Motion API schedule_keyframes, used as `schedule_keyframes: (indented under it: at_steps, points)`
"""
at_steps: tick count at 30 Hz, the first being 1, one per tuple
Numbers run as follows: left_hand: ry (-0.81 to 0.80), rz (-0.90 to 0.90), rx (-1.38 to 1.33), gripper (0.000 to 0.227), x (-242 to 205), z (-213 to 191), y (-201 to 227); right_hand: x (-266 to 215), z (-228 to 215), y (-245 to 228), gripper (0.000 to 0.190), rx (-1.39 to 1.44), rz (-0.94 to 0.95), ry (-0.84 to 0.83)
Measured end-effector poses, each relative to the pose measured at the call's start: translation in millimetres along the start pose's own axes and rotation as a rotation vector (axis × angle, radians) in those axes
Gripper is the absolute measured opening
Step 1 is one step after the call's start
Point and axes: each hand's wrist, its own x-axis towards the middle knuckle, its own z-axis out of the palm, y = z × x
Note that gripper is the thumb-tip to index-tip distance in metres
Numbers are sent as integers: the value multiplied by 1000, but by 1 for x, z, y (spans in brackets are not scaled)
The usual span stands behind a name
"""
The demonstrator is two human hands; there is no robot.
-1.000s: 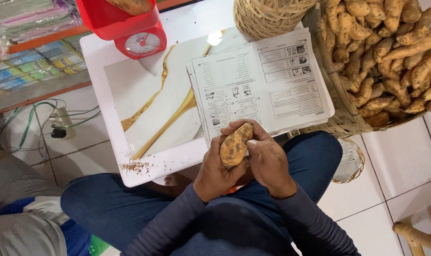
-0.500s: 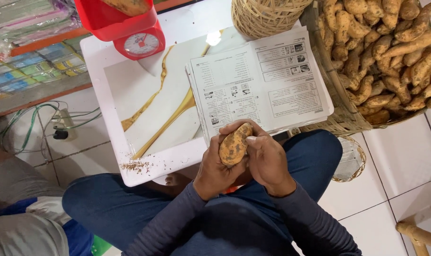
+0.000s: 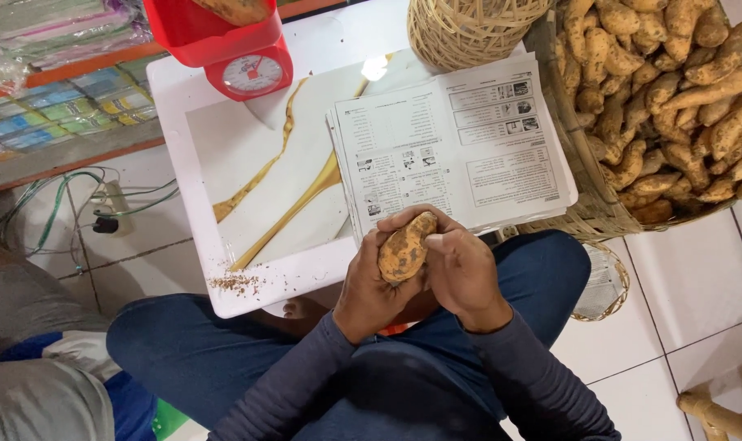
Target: Inspecting sweet potatoes for quality and weighing them on a scale.
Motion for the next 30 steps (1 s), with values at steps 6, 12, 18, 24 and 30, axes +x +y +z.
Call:
schedule_keyframes:
  at_steps: [6, 12, 18, 24, 30]
  points:
    - [26, 53, 191, 45, 4, -8, -3, 6, 2, -3, 56, -36, -10, -20]
    - [30, -3, 147, 43, -4, -6, -8, 7, -2, 2, 58, -66, 4, -38]
    - [23, -40, 79, 44, -9, -4, -14, 9, -5, 11, 58, -47, -4, -52]
    - [12, -59, -18, 47, -4, -5, 1, 10, -9, 10, 53, -45, 19, -46]
    - [28, -61, -23, 46, -5, -3, -4, 13, -13, 17, 50, -55, 20, -50]
